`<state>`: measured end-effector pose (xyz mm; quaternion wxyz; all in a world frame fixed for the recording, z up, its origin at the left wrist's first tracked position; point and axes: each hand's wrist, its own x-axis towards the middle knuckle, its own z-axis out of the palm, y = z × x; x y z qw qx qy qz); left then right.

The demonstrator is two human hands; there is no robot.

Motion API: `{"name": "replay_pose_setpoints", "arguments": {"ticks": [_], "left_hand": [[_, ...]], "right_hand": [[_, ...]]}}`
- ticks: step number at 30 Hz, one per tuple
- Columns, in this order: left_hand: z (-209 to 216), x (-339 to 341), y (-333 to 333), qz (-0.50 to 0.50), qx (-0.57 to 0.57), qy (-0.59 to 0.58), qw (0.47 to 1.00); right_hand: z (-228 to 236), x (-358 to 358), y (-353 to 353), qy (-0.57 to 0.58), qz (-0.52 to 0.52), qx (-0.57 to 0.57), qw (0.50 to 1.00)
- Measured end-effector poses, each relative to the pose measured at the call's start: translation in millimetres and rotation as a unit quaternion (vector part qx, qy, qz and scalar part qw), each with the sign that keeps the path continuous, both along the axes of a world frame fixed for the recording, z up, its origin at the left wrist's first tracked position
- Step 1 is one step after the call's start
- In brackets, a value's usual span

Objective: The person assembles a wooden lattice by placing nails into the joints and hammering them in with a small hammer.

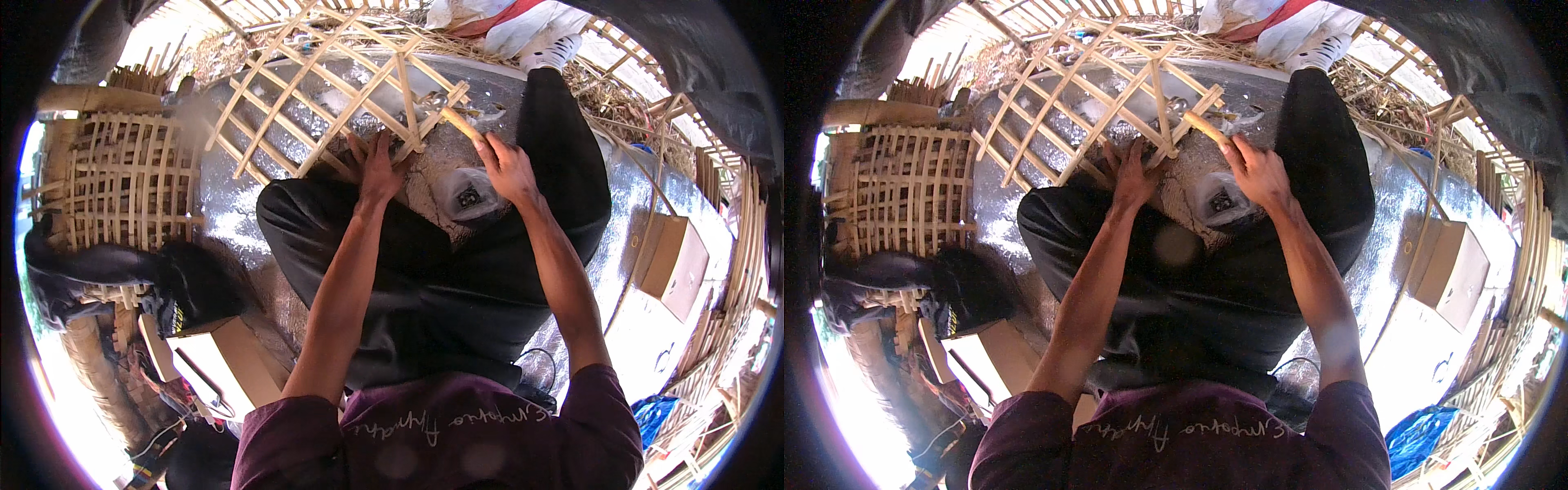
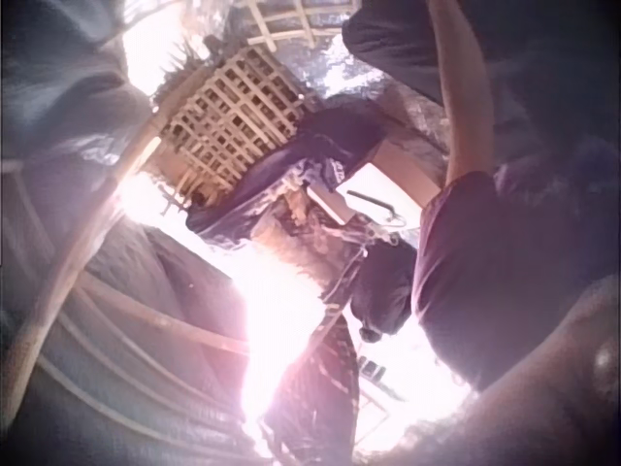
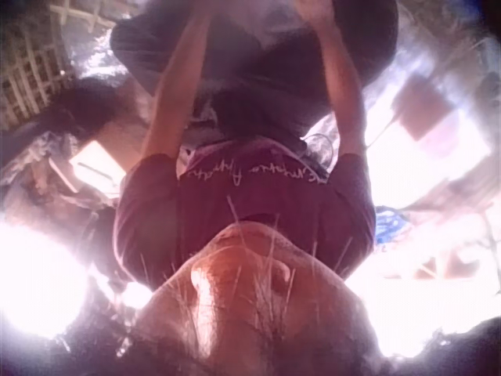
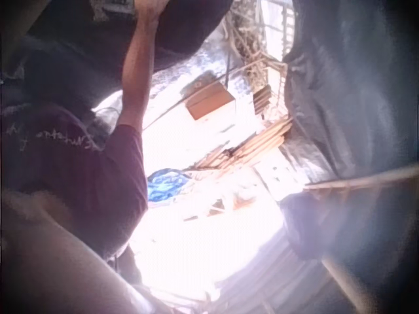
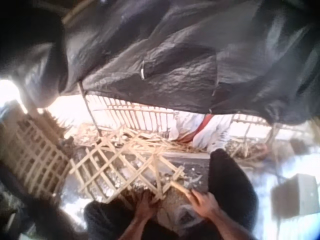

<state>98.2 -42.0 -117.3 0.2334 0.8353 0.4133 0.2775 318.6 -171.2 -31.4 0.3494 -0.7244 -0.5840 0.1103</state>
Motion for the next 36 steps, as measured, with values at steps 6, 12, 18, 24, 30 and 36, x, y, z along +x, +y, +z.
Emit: {"name": "replay_pose_setpoints", "arguments": {"ticks": [6, 12, 18, 24, 30, 36], "left_hand": [[23.9, 0.3, -0.5, -0.037, 0.061, 0.018, 0.997], [21.7, 4.0, -1.2, -0.007, 0.032, 0.006, 0.999], [10.9, 3.8, -4.7, 0.031, 0.009, -0.017, 0.999], [31.0, 12.6, -15.1, 0.043, -0.003, 0.196, 0.98], [10.3, 1.2, -6.1, -0.007, 0.017, 0.124, 0.992], [15.8, 0.2, -6.1, 0.016, -0.005, 0.046, 0.999]], "right_hand": [[-2.5, 2.4, -0.3, -0.022, 0.001, 0.033, 0.999], [-3.3, 4.8, -5.4, -0.021, -0.012, 0.028, 0.999], [-0.6, -1.8, -4.2, -0.035, -0.008, 0.008, 0.999], [0.7, -10.5, 0.5, -0.067, 0.008, -0.021, 0.998], [2.4, -22.8, 8.2, -0.11, 0.024, -0.073, 0.991], [21.2, -22.4, 6.1, -0.072, 0.027, -0.037, 0.996]]}}
